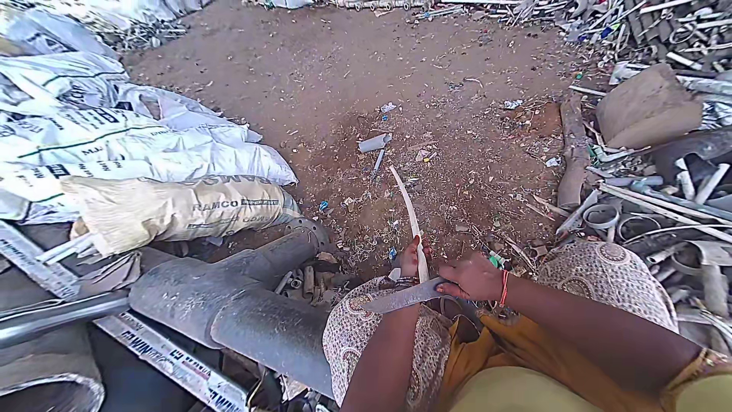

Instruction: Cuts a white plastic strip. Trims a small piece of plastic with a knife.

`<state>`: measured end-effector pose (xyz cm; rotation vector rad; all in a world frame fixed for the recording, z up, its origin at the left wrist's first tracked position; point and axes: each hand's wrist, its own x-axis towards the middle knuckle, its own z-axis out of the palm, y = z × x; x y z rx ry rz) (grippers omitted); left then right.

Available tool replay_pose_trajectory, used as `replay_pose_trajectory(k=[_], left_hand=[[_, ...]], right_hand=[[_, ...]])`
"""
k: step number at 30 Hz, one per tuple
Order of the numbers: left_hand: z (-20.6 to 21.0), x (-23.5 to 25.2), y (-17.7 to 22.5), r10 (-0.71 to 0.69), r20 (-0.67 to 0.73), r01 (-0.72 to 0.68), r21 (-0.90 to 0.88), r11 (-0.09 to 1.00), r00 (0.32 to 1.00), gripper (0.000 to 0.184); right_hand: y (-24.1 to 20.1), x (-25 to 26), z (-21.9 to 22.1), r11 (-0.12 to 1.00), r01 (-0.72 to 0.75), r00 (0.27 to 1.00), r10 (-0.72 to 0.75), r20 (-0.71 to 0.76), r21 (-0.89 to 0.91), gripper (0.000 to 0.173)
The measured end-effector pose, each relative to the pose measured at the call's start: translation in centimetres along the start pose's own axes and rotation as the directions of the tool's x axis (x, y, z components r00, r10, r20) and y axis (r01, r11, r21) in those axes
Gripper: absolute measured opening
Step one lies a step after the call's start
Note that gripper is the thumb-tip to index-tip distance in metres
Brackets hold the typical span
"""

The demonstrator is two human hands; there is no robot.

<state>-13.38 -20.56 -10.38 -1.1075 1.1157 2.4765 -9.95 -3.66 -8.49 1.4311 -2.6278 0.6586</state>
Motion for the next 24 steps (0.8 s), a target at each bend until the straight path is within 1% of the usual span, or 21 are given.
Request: replay_pose_trajectory(k=[1,2,3,6,7,8,10,11,13,14,16,17,18,20,21,22,24], left_hand=[[-0.1,0.1,0.2,-0.011,0.003,0.011,-0.008,1.000,1.000,0.034],[-0.2,0.3,0.4,-0.014,0.007,0.014,-0.014,1.000,1.000,0.034],[-0.3,0.3,0.5,-0.016,0.004,0.016,-0.019,1.000,1.000,0.034],[-0.4,0.6,0.8,-0.027,0.042,0.030,-0.058,0.998,0.999,0.034],[-0.6,0.8,0.7,-0.024,0.065,0.029,-0.088,0.996,0.998,0.031],[-0.8,1.0,0.3,-0.002,0.083,0.014,-0.142,0.990,0.997,0.028],[-0.7,0.3,0.0,0.020,0.092,0.000,-0.209,0.978,0.996,0.026],[-0.7,0.4,0.0,0.007,0.093,0.011,-0.198,0.980,0.996,0.028],[-0.7,0.5,0.1,-0.034,0.093,0.051,-0.180,0.982,0.995,0.031],[-0.5,0.2,0.2,-0.057,0.085,0.070,-0.163,0.984,0.995,0.033],[-0.4,-0.6,0.5,-0.072,0.088,0.084,-0.139,0.987,0.993,0.035],[-0.4,-0.6,0.5,-0.069,0.096,0.081,-0.129,0.988,0.993,0.036],[-0.5,-0.4,0.5,-0.067,0.099,0.079,-0.121,0.989,0.993,0.036],[-0.8,0.5,0.2,-0.045,0.123,0.058,-0.104,0.993,0.991,0.037],[-0.9,0.5,0.1,-0.020,0.127,0.033,-0.101,0.994,0.992,0.035],[-0.7,0.2,0.1,0.010,0.112,0.002,-0.109,0.994,0.994,0.035],[-0.7,0.3,0.2,0.045,0.091,-0.039,-0.067,0.997,0.995,0.037]], right_hand=[[-0.2,-0.1,0.4,1.000,0.004,1.000,-0.004,-0.013,0.013,0.059],[-0.5,0.0,0.6,0.999,-0.023,1.000,0.023,-0.013,0.032,0.059],[-0.8,0.0,0.6,0.996,-0.063,0.998,0.064,-0.011,0.062,0.059],[-1.2,0.2,0.3,0.951,-0.206,0.977,0.213,-0.005,0.232,0.058],[-1.2,0.4,0.0,0.921,-0.277,0.959,0.282,0.020,0.272,0.058],[-1.2,0.6,-0.4,0.889,-0.356,0.934,0.349,0.076,0.288,0.057],[-1.2,1.2,-0.9,0.859,-0.453,0.890,0.418,0.183,0.238,0.056],[-1.3,1.4,-1.1,0.858,-0.474,0.874,0.428,0.231,0.201,0.056],[-1.7,1.5,-1.4,0.870,-0.467,0.866,0.414,0.280,0.159,0.057],[-1.9,1.3,-1.4,0.894,-0.424,0.888,0.377,0.263,0.149,0.058],[-2.2,0.9,-1.1,0.943,-0.305,0.944,0.280,0.176,0.133,0.058],[-2.2,1.0,-1.1,0.949,-0.289,0.949,0.267,0.167,0.126,0.058],[-2.1,1.1,-1.3,0.943,-0.311,0.940,0.286,0.188,0.117,0.058],[-2.1,1.4,-1.8,0.913,-0.398,0.890,0.358,0.280,0.096,0.060],[-2.1,1.3,-1.9,0.916,-0.390,0.892,0.352,0.285,0.090,0.060],[-2.2,1.0,-1.9,0.933,-0.348,0.913,0.316,0.260,0.091,0.059],[-2.2,0.4,-1.2,0.969,-0.229,0.966,0.215,0.141,0.090,0.058]])
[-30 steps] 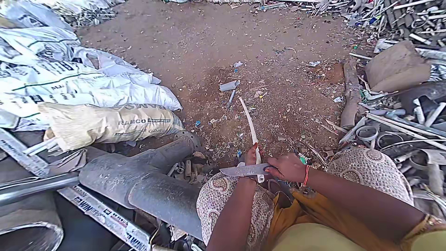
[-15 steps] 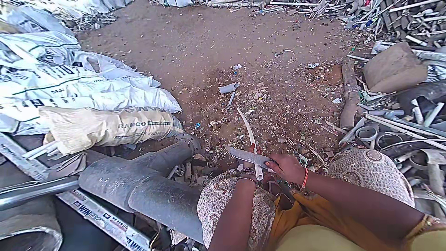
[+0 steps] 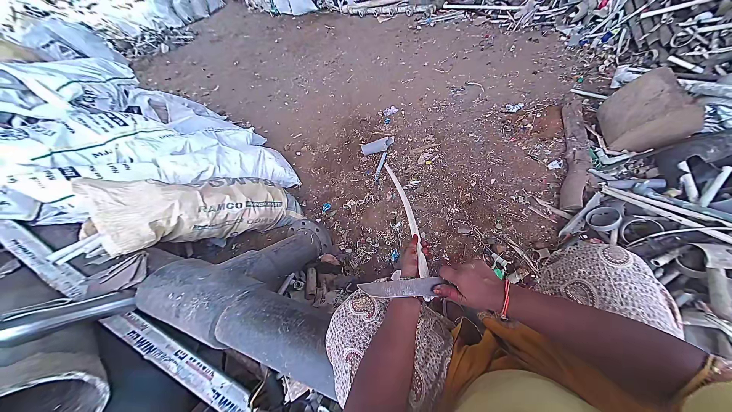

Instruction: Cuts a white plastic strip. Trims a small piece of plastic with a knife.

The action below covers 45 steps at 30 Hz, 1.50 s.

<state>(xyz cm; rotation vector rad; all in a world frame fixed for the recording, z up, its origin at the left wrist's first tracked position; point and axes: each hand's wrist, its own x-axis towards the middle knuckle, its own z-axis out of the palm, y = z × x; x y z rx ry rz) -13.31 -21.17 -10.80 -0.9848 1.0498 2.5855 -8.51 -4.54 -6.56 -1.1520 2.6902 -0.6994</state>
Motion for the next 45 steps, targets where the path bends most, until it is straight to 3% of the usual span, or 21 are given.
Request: replay_pose_trajectory(k=[5,8,13,17,21,25,28,29,32,35,38,43,45], left_hand=[[0.1,0.1,0.3,-0.006,-0.025,0.006,0.012,1.000,1.000,0.036],[0.1,0.4,0.4,-0.069,-0.061,0.065,-0.063,0.996,0.996,0.033],[0.2,-0.2,-0.4,-0.044,-0.022,0.041,-0.104,0.994,0.999,0.028],[0.7,-0.9,0.1,-0.051,-0.055,0.053,0.034,0.998,0.997,0.030],[0.6,-0.8,0.0,-0.004,-0.083,0.011,0.077,0.997,0.997,0.017],[0.6,-0.6,0.0,0.083,-0.072,-0.066,0.216,0.974,0.994,0.008],[0.6,-0.5,-0.5,0.142,-0.075,-0.122,0.224,0.967,0.987,0.008],[0.6,-0.4,-0.6,0.149,-0.077,-0.128,0.234,0.964,0.986,0.007],[0.6,-0.1,-0.2,0.106,-0.077,-0.079,0.299,0.951,0.991,0.006],[0.4,-0.1,0.3,0.054,-0.091,-0.020,0.338,0.941,0.994,0.008],[0.9,-0.8,0.4,0.028,-0.112,0.009,0.319,0.948,0.993,0.010],[0.9,-1.2,-0.4,0.083,-0.091,-0.049,0.324,0.945,0.992,0.003],[0.5,-0.8,-0.8,0.113,-0.061,-0.088,0.317,0.944,0.992,0.005]], right_hand=[[-0.1,-0.1,0.4,0.995,-0.022,0.999,0.027,-0.047,0.102,0.057],[0.1,0.2,0.2,0.975,-0.132,0.991,0.136,-0.011,0.181,0.058],[0.5,0.9,-0.3,0.982,-0.186,0.981,0.184,0.054,0.044,0.059],[0.9,0.6,0.4,0.996,0.072,0.988,-0.078,-0.133,-0.048,0.057],[1.6,0.8,-0.3,0.999,-0.032,0.999,0.031,-0.009,-0.040,0.058],[1.9,0.5,0.6,0.979,0.184,0.972,-0.194,-0.135,-0.086,0.057],[1.9,0.7,0.4,0.995,0.089,0.992,-0.093,-0.084,-0.056,0.056],[2.1,0.7,0.5,0.991,0.115,0.988,-0.121,-0.100,-0.069,0.056],[2.6,0.6,0.9,0.946,0.298,0.939,-0.314,-0.138,-0.126,0.061],[2.4,0.6,1.7,0.936,0.328,0.916,-0.347,-0.203,-0.125,0.063],[2.2,0.7,1.4,0.966,0.258,0.923,-0.245,-0.296,0.006,0.062],[1.8,1.0,0.4,1.000,0.004,0.994,-0.004,-0.108,-0.007,0.057],[1.5,0.8,0.3,0.999,0.009,0.997,-0.012,-0.079,-0.030,0.056]])
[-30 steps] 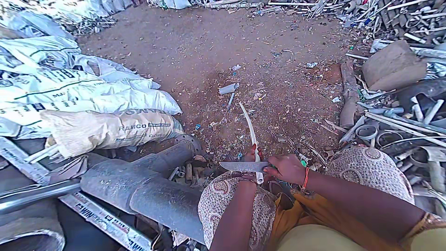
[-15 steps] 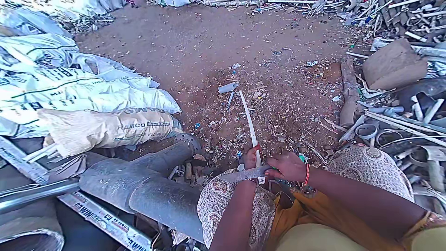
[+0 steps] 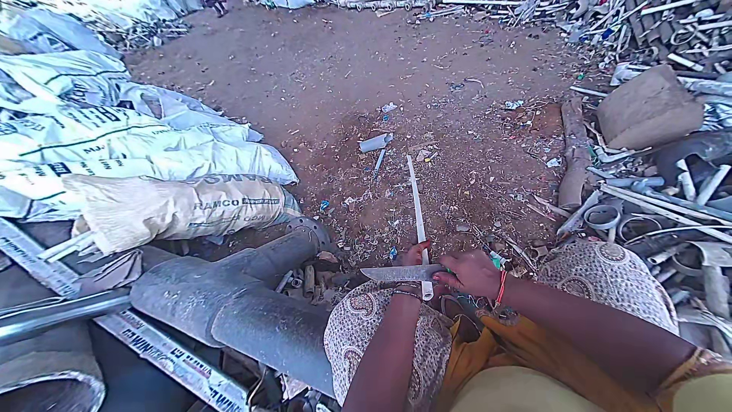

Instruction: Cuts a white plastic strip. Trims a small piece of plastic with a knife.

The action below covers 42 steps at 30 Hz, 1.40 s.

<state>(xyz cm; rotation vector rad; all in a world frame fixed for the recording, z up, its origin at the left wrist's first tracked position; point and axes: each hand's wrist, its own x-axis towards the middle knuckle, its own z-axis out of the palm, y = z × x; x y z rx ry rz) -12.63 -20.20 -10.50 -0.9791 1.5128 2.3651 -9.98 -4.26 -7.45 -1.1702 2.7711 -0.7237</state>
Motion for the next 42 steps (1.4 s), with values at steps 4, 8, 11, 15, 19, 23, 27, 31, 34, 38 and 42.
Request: replay_pose_trajectory(k=[4,8,11,15,19,23,27,31,34,38,42], left_hand=[[0.1,0.1,0.1,0.036,-0.003,-0.035,0.050,0.998,0.999,0.017],[-0.3,1.0,-0.3,0.034,0.015,-0.035,0.086,0.996,0.999,0.011],[0.0,0.2,-0.2,0.054,0.009,-0.055,0.048,0.997,0.998,0.017],[0.1,-0.1,-0.1,0.069,0.018,-0.069,0.051,0.996,0.997,0.019],[0.0,0.0,0.0,0.078,0.036,-0.080,0.062,0.995,0.996,0.024],[-0.5,0.5,-0.2,0.072,0.069,-0.075,0.032,0.997,0.995,0.019],[-0.3,0.0,0.2,0.051,0.067,-0.054,0.039,0.998,0.996,0.016],[-0.3,-0.2,0.5,-0.022,0.075,0.022,0.005,1.000,0.997,0.008],[-0.1,-0.4,0.7,-0.040,0.078,0.042,-0.033,0.999,0.996,0.007],[-0.6,0.0,0.8,-0.080,0.090,0.086,-0.061,0.994,0.993,0.021],[-0.6,0.1,1.6,-0.123,0.113,0.135,-0.097,0.986,0.986,0.028]], right_hand=[[1.0,-0.1,0.2,0.980,0.197,0.978,-0.198,-0.062,-0.023,0.059],[0.4,0.3,-0.4,0.999,-0.035,0.993,0.032,0.113,0.024,0.059],[0.3,0.1,-0.6,0.999,0.030,0.994,-0.032,0.102,0.021,0.057],[0.1,0.3,-0.2,0.999,0.002,0.994,-0.007,0.109,0.054,0.058],[0.2,0.0,-0.6,0.997,0.080,0.991,-0.081,0.106,0.019,0.057],[-0.1,-0.1,0.2,0.998,0.027,0.995,-0.032,0.092,0.064,0.060],[-0.6,-0.3,-0.2,0.995,-0.051,0.993,0.041,0.108,0.087,0.057],[-1.0,-0.1,-0.2,0.988,-0.111,0.983,0.093,0.160,0.111,0.059],[-1.0,-0.3,-0.3,0.990,-0.099,0.986,0.084,0.142,0.100,0.058],[-1.1,-0.9,1.1,0.989,0.073,0.997,-0.073,0.000,0.126,0.059],[-1.9,-0.5,0.8,0.951,-0.084,0.995,0.064,0.077,0.298,0.060]])
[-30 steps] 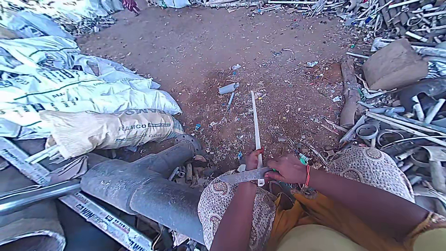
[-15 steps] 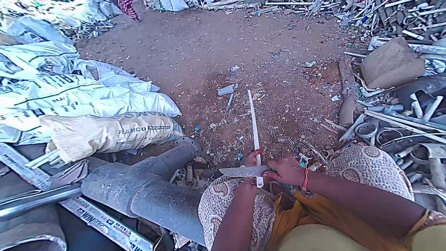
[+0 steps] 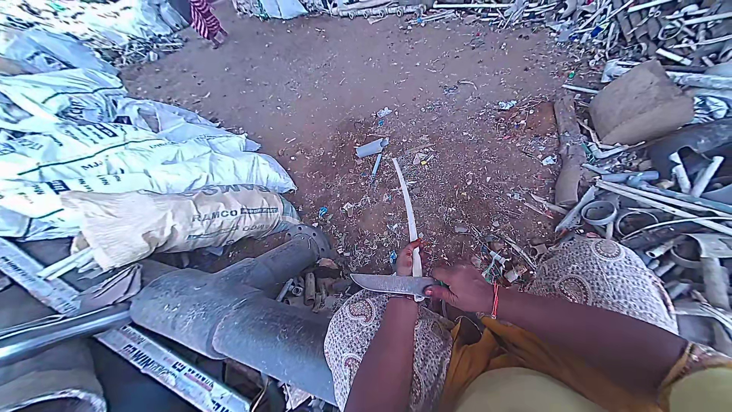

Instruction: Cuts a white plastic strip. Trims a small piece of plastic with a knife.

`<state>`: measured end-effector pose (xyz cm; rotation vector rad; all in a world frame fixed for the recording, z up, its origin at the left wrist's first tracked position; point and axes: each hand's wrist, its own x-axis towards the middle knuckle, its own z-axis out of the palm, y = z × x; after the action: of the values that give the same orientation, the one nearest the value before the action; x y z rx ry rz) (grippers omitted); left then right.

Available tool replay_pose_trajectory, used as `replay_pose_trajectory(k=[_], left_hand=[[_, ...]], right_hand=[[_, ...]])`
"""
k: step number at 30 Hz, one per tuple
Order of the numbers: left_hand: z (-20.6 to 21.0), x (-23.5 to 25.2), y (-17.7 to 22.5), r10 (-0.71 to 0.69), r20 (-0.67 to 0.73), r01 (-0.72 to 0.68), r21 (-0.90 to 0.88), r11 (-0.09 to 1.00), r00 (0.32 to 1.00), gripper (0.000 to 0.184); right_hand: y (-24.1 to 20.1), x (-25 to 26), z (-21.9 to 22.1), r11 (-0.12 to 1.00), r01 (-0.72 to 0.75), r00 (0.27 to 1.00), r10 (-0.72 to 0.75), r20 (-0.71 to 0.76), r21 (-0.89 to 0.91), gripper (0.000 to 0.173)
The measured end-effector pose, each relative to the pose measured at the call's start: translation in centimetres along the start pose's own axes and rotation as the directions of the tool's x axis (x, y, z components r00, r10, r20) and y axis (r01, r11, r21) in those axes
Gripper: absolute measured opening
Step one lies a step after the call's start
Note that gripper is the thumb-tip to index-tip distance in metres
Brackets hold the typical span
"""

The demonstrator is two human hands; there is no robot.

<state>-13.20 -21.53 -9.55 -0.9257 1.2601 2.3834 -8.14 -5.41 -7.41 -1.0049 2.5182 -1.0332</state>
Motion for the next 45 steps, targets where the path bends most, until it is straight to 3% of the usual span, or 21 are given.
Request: replay_pose_trajectory(k=[2,5,7,9,11,13,17,19,21,24,28,32,36,40,43,45], left_hand=[[0.0,0.3,0.1,-0.003,0.000,0.003,-0.004,1.000,1.000,0.024],[-0.9,0.8,-1.6,0.183,-0.040,-0.184,-0.035,0.982,0.982,0.014],[-1.4,0.5,-2.1,0.293,-0.010,-0.286,0.194,0.939,0.956,0.029],[-1.6,-0.1,-2.1,0.309,0.018,-0.300,0.295,0.907,0.951,0.030],[-0.8,-0.4,-2.1,0.203,0.005,-0.203,0.074,0.976,0.979,0.020],[-0.6,-0.8,-1.9,0.125,0.056,-0.125,0.000,0.992,0.991,0.025],[-0.3,-0.5,-1.8,0.022,0.031,-0.023,0.046,0.999,0.999,0.021],[-0.2,0.5,-1.6,-0.033,0.009,0.032,0.097,0.995,0.999,0.023],[-0.4,0.6,-1.8,-0.036,0.053,0.034,0.047,0.998,0.998,0.026],[-0.7,0.0,-2.2,0.002,0.131,0.004,-0.041,0.999,0.991,0.024],[0.1,-0.1,-0.6,-0.111,0.054,0.108,0.059,0.992,0.992,0.032],[-0.1,0.4,-1.0,-0.013,0.081,0.015,-0.019,1.000,0.997,0.028],[0.2,-0.1,-0.3,-0.081,0.092,0.077,0.036,0.996,0.992,0.034],[-0.4,0.7,-0.6,-0.047,0.190,0.063,-0.082,0.995,0.981,0.032],[-0.3,0.8,-0.4,-0.061,0.207,0.086,-0.111,0.990,0.976,0.034],[-0.7,1.0,-0.4,-0.068,0.233,0.101,-0.132,0.986,0.970,0.037]], right_hand=[[-0.1,0.3,-0.5,0.982,-0.143,0.989,0.138,0.052,0.125,0.056],[0.3,1.4,-1.9,0.909,-0.402,0.906,0.379,0.187,0.108,0.055],[0.4,1.6,-2.7,0.887,-0.456,0.871,0.429,0.238,0.068,0.056],[0.4,1.1,-2.9,0.927,-0.366,0.913,0.339,0.225,0.086,0.051],[0.7,0.7,-2.7,0.971,-0.199,0.964,0.170,0.206,0.130,0.048],[1.1,0.6,-2.6,0.982,-0.118,0.974,0.085,0.210,0.150,0.047],[0.8,0.4,-2.7,0.977,-0.160,0.957,0.118,0.267,0.142,0.046],[0.3,-0.1,-2.6,0.985,-0.093,0.969,0.056,0.240,0.148,0.044],[0.4,-0.1,-2.5,0.992,-0.065,0.979,0.043,0.202,0.106,0.044],[0.8,0.6,-2.7,0.987,-0.156,0.956,0.142,0.256,0.036,0.046],[1.0,0.1,-2.7,0.995,0.045,0.959,-0.067,0.276,0.086,0.040],[1.3,1.0,-2.4,0.993,-0.115,0.958,0.103,0.269,0.032,0.045],[1.9,0.6,-1.9,0.986,0.122,0.955,-0.149,0.255,0.116,0.037],[1.9,1.2,-1.8,0.996,-0.062,0.971,0.044,0.233,0.070,0.044],[1.8,0.8,-1.8,0.991,0.047,0.972,-0.074,0.225,0.122,0.042],[1.9,0.6,-1.5,0.986,0.027,0.972,-0.065,0.224,0.166,0.042]])
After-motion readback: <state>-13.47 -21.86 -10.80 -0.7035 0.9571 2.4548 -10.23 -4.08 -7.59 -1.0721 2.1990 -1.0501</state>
